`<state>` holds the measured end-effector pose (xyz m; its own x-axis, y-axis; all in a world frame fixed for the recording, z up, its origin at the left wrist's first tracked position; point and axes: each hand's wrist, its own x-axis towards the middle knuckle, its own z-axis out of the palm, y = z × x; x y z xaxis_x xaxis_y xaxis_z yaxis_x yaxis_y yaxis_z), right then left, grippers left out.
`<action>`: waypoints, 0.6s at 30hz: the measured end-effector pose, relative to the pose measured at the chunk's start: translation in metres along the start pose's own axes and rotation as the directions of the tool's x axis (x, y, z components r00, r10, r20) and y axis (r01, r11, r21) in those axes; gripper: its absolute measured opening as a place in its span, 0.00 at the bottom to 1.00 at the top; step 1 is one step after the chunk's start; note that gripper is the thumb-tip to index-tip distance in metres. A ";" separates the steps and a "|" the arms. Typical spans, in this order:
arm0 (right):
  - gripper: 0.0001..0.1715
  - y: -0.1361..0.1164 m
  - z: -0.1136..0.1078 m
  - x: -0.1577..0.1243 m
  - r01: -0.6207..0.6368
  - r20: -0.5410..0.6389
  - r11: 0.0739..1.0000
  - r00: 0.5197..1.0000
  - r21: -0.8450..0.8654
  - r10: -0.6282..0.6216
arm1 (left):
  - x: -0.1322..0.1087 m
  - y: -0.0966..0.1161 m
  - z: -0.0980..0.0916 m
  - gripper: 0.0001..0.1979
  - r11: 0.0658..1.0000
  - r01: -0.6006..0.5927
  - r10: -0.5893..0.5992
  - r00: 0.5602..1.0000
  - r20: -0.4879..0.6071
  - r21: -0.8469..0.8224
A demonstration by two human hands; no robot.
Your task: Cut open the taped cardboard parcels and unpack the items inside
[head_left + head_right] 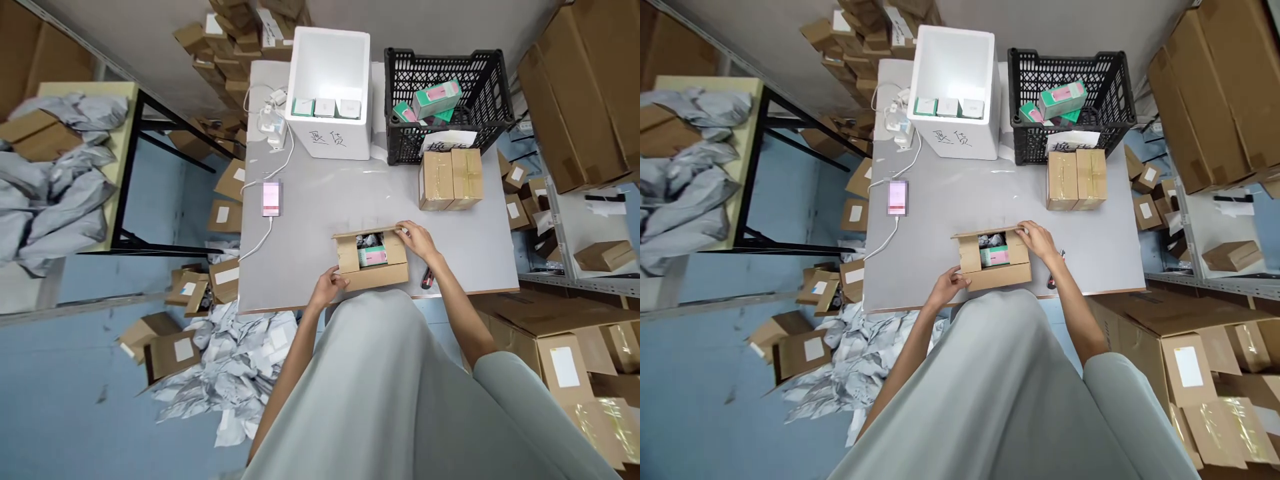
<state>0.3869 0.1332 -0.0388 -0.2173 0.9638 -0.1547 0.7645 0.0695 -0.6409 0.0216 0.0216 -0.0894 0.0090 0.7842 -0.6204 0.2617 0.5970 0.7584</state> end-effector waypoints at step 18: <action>0.33 -0.039 0.027 0.011 -0.223 -0.285 0.970 0.940 -0.098 0.187 | -0.014 0.025 0.024 0.45 0.782 -0.134 0.275 0.951 -0.144 0.609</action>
<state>0.3385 0.1345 -0.0356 0.1120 0.9924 -0.0513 0.8497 -0.1224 -0.5129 0.0514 0.0212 -0.0666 -0.0584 0.9341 -0.3522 0.7909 0.2586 0.5546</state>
